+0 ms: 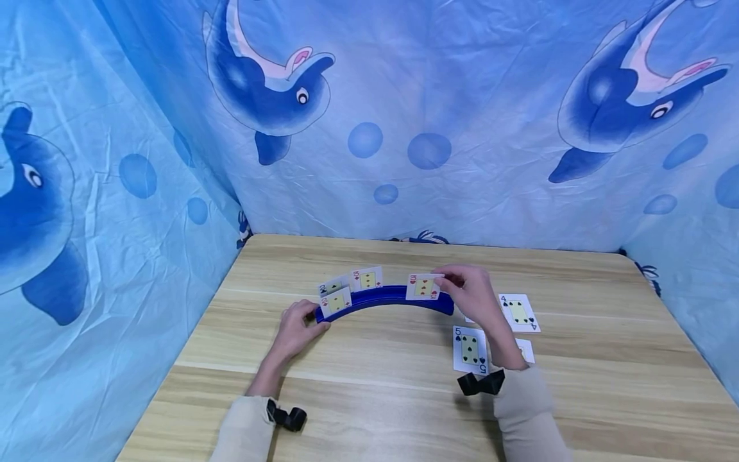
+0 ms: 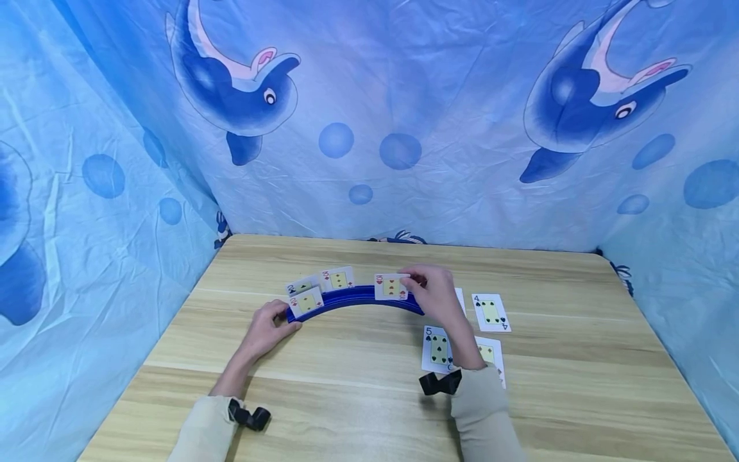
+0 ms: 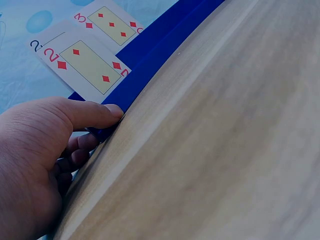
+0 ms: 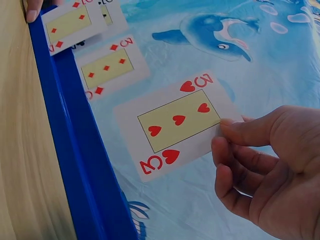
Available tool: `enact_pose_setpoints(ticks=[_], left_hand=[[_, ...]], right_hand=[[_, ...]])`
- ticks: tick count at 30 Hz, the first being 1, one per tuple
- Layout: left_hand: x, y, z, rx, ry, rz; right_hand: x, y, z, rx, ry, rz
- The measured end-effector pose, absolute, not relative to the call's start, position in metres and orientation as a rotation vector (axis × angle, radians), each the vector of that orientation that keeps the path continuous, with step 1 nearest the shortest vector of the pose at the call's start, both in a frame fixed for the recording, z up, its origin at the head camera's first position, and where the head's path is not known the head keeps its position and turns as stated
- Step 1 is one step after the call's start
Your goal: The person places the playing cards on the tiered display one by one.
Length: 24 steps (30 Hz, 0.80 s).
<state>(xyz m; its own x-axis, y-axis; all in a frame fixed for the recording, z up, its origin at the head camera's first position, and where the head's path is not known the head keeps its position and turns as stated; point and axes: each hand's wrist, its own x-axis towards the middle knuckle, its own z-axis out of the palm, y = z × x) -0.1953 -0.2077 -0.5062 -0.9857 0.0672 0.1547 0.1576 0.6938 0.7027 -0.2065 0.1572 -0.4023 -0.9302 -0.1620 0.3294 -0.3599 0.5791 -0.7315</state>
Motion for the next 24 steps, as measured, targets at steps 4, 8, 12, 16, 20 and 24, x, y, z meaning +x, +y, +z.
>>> enact_pose_setpoints(ticks=[4, 8, 12, 16, 20, 24], left_hand=[[-0.195, -0.207, -0.506, -0.192, -2.772, -1.19], [-0.195, -0.206, -0.507, -0.19, -2.773, -1.195], [-0.195, -0.205, -0.508, -0.187, -2.772, -1.193], [-0.196, -0.206, -0.508, -0.194, -2.764, -1.18], [-0.196, -0.206, -0.509, -0.202, -2.763, -1.167], [-0.195, -0.206, -0.509, -0.204, -2.764, -1.16]], right_hand=[[-0.21, 0.147, -0.405, 0.443, -2.56, 1.302], [-0.214, 0.139, -0.41, 0.474, -2.525, 1.333], [-0.216, 0.132, -0.413, 0.5, -2.493, 1.364], [-0.219, 0.125, -0.415, 0.525, -2.465, 1.394], [-0.222, 0.117, -0.418, 0.55, -2.452, 1.433], [-0.226, 0.108, -0.422, 0.576, -2.439, 1.478]])
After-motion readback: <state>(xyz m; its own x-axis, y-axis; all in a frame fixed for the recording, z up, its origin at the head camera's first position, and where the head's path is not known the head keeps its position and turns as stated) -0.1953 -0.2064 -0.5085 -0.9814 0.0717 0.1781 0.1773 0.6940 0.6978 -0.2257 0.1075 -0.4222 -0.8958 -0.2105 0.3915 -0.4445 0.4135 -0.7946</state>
